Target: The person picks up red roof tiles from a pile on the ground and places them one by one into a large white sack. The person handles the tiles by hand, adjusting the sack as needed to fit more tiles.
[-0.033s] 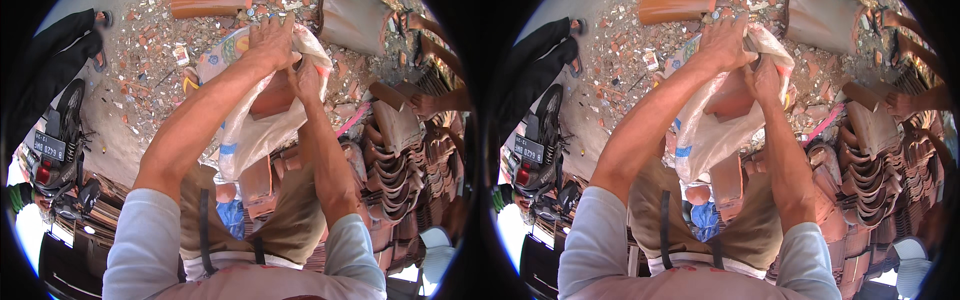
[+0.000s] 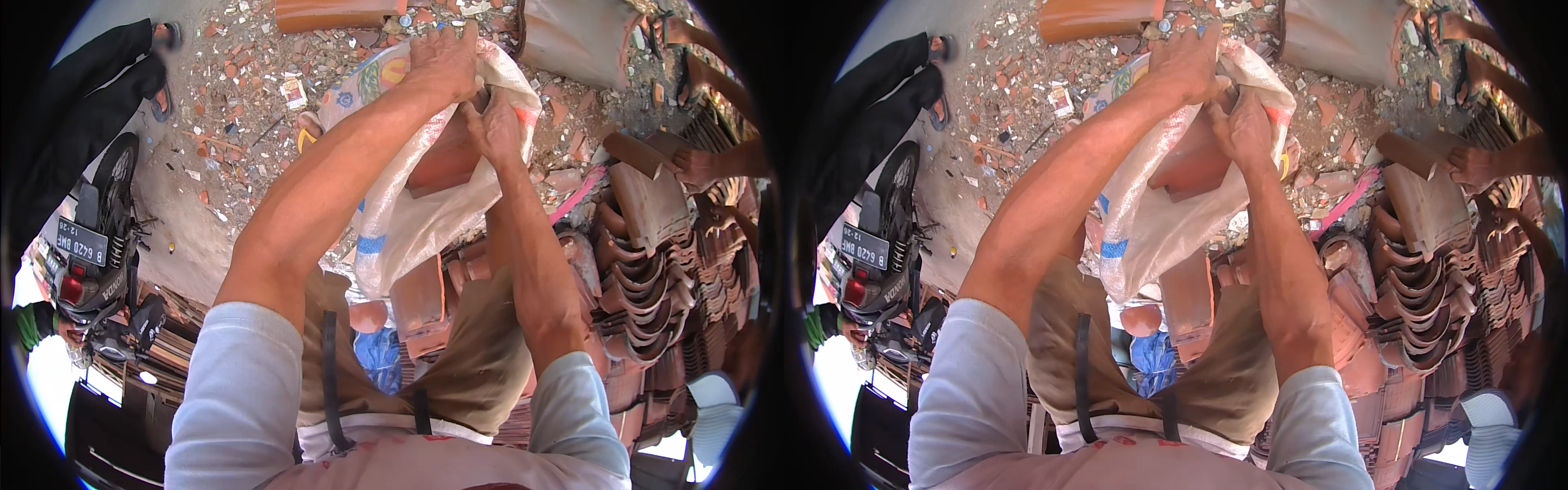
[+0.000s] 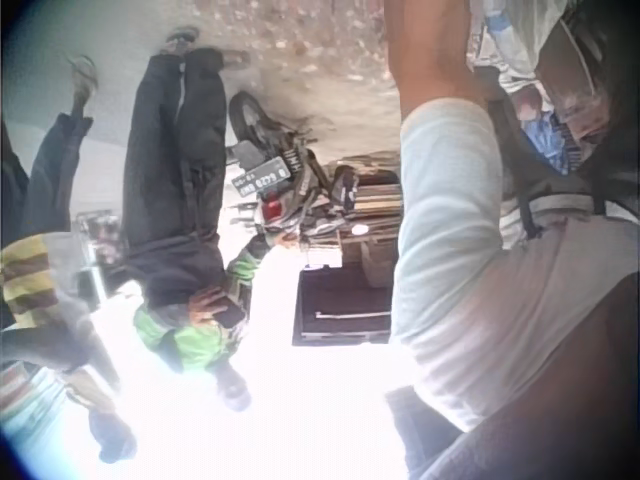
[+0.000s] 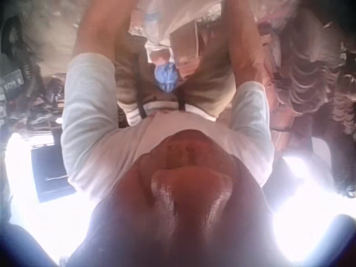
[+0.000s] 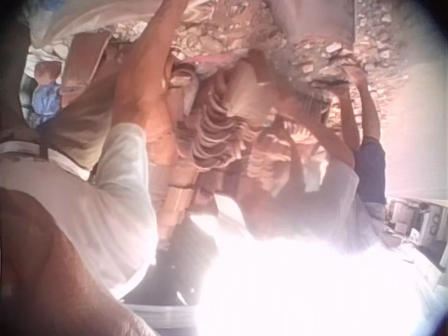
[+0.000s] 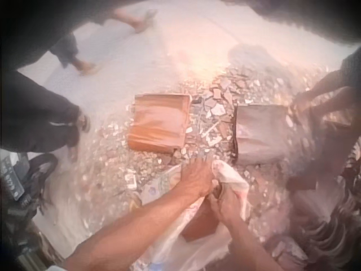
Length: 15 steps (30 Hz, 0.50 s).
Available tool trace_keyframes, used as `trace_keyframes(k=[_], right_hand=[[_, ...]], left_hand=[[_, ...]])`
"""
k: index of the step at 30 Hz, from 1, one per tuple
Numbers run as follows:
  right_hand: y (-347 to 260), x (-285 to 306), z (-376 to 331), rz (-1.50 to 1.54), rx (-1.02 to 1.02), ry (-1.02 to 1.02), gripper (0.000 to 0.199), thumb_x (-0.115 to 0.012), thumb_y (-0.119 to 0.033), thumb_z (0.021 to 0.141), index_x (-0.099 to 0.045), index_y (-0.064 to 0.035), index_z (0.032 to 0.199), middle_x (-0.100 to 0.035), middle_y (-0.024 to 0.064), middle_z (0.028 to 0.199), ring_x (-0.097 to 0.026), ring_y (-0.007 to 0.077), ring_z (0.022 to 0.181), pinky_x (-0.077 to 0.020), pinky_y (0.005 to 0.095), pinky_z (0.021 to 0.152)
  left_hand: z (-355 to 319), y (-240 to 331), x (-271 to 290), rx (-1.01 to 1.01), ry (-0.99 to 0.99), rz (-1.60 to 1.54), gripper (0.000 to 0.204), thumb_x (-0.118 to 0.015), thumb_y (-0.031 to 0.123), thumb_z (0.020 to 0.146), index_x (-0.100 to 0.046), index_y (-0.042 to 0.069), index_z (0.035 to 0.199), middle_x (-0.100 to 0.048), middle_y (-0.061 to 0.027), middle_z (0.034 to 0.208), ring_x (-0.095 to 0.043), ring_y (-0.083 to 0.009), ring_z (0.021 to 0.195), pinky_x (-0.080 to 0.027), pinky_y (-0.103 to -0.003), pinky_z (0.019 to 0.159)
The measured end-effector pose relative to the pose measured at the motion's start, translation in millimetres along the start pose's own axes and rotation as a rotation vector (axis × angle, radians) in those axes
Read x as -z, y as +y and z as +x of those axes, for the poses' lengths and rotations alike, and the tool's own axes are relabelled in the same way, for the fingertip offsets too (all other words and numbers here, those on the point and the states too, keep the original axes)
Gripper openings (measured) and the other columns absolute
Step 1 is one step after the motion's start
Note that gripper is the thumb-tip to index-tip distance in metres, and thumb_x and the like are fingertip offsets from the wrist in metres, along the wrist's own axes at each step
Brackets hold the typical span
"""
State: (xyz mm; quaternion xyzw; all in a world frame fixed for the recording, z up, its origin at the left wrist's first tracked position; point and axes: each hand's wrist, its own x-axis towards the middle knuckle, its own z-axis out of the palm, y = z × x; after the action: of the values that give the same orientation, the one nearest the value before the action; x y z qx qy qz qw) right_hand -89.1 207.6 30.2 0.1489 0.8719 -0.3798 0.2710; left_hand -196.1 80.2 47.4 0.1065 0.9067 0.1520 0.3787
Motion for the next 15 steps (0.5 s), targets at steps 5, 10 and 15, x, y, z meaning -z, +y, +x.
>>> trace_keyframes(k=[5,10,15], right_hand=[[17,6,30,0.190,-0.070,-0.205,0.077,-0.069,-0.042,0.096,-0.042,0.0062,0.150,-0.062,0.0325,0.135,-0.059,0.0452,0.129,-0.0445,0.0460,0.110],[11,-2,11,0.154,0.048,-0.253,0.075,-0.063,-0.040,0.101,-0.034,-0.0016,0.159,-0.059,0.0317,0.140,-0.055,0.0433,0.135,-0.0429,0.0465,0.113],[19,-17,10,0.144,-0.044,-0.245,0.069,-0.058,-0.037,0.102,-0.034,-0.0020,0.157,-0.058,0.0305,0.142,-0.050,0.0395,0.141,-0.0381,0.0476,0.118]], left_hand=[[61,-5,-24,-0.010,-0.032,-0.268,0.046,-0.041,0.032,0.107,-0.061,-0.002,0.130,-0.064,-0.0263,0.135,-0.060,-0.0393,0.127,-0.046,-0.049,0.111],[57,-35,-5,-0.021,0.272,-0.462,0.054,-0.060,0.031,0.094,-0.055,-0.006,0.134,-0.063,-0.0358,0.123,-0.058,-0.0492,0.122,-0.045,-0.052,0.109],[-24,16,3,-0.009,0.272,-0.579,0.043,-0.058,0.031,0.100,-0.063,0.002,0.130,-0.071,-0.0290,0.103,-0.069,-0.0434,0.107,-0.052,-0.048,0.095]])
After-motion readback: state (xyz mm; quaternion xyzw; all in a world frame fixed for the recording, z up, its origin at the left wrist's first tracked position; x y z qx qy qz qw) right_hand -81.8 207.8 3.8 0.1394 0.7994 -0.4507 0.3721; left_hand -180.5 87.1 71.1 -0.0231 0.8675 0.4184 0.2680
